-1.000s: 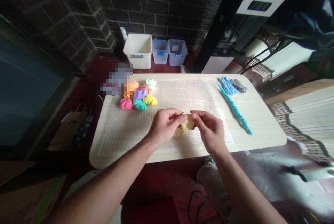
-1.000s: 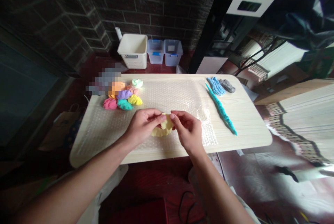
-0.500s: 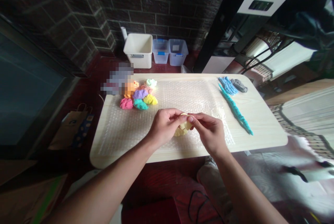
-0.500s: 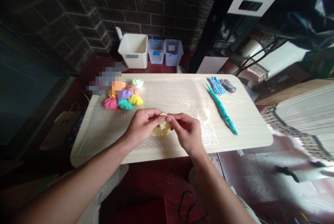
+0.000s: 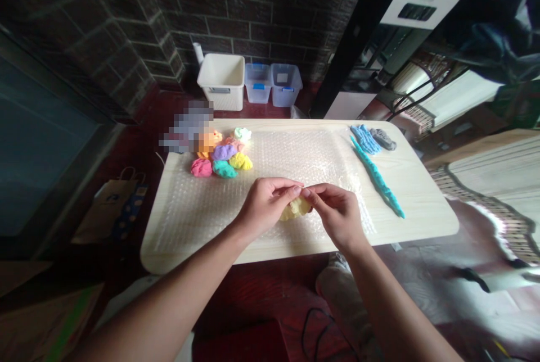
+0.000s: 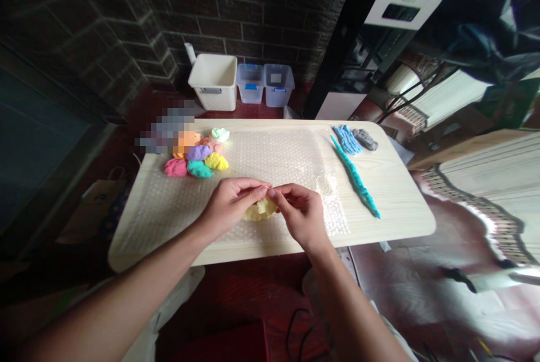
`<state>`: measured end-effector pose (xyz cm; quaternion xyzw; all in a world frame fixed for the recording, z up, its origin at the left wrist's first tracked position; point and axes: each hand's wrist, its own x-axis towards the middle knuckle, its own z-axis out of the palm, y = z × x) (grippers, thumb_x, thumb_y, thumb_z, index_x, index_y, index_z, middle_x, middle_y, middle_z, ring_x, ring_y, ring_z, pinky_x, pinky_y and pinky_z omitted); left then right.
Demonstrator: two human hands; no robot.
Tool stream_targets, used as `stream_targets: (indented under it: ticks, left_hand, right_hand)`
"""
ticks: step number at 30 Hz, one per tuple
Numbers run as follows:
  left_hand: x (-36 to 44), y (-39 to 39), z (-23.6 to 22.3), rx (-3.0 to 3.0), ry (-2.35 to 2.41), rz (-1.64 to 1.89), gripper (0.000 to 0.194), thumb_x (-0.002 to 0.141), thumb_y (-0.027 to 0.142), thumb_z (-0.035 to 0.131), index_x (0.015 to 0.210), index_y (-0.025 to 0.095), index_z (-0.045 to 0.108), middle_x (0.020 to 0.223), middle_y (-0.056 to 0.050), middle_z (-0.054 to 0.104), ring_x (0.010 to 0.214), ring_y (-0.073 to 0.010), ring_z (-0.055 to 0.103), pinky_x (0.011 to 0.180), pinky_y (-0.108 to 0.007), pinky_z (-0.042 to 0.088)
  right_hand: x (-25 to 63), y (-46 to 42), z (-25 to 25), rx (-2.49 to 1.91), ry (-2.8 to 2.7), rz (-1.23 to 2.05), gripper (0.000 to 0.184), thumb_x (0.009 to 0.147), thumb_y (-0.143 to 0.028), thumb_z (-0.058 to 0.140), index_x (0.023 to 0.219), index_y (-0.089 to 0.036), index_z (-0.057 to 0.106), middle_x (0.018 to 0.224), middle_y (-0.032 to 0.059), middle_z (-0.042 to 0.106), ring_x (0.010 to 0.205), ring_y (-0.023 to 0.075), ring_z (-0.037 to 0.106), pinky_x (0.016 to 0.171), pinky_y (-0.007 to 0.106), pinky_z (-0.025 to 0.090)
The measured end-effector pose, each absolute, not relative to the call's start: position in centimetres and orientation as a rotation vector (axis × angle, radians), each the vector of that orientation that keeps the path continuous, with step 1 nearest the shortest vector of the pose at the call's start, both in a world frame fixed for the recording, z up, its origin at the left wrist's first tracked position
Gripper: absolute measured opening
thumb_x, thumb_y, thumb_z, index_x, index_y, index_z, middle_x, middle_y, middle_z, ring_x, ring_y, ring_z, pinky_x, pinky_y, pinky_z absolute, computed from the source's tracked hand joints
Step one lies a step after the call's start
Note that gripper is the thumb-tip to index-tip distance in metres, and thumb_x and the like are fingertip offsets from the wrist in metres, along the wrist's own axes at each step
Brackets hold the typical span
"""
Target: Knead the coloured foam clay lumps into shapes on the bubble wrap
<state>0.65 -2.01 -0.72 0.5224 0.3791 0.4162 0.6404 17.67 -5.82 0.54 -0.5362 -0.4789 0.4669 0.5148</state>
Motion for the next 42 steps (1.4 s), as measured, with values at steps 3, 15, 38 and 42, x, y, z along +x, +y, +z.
stream_targets:
  ticks: [3, 15, 38, 42]
  left_hand:
    - [0.92, -2.15, -0.78, 1.128, 0.803, 0.885, 0.035, 0.086, 0.044, 0.082, 0.104, 0.013, 0.082, 0.097, -0.011, 0.081, 0.086, -0.0193, 0.075, 0.077, -0.029, 0.057]
    - [0.39, -1.95, -0.08, 1.031, 0.876, 0.909, 0.033, 0.079, 0.043, 0.09, 0.088, 0.012, 0.081, 0.081, -0.007, 0.078, 0.072, -0.016, 0.07, 0.067, -0.025, 0.054]
    - [0.33, -1.81, -0.1, 1.242, 0.87, 0.944, 0.031, 0.088, 0.043, 0.08, 0.084, 0.012, 0.076, 0.076, -0.004, 0.072, 0.068, -0.0132, 0.066, 0.062, -0.022, 0.053]
    - [0.53, -1.92, -0.17, 1.203, 0.854, 0.892, 0.035, 0.086, 0.046, 0.081, 0.076, 0.013, 0.074, 0.074, -0.003, 0.071, 0.067, -0.0131, 0.066, 0.063, -0.023, 0.055]
  right_hand:
    - [17.81, -5.76, 0.25, -1.281, -1.15, 1.087, 0.039, 0.077, -0.056, 0.091, 0.079, -0.019, 0.079, 0.07, 0.0052, 0.075, 0.061, 0.0175, 0.066, 0.056, 0.028, 0.055]
    - [17.69, -6.07, 0.42, -1.259, -1.115, 1.091, 0.025, 0.078, -0.043, 0.094, 0.084, -0.02, 0.086, 0.071, 0.0048, 0.077, 0.064, 0.0171, 0.065, 0.06, 0.029, 0.055]
    - [17.77, -5.85, -0.11, -1.201, -1.091, 1.169, 0.021, 0.083, -0.042, 0.09, 0.093, -0.023, 0.089, 0.078, 0.005, 0.081, 0.063, 0.0153, 0.065, 0.059, 0.028, 0.056]
    - [17.66, -6.0, 0.12, -1.225, -1.082, 1.147, 0.023, 0.08, -0.043, 0.093, 0.084, -0.021, 0.087, 0.073, 0.0049, 0.078, 0.063, 0.0154, 0.066, 0.059, 0.027, 0.055]
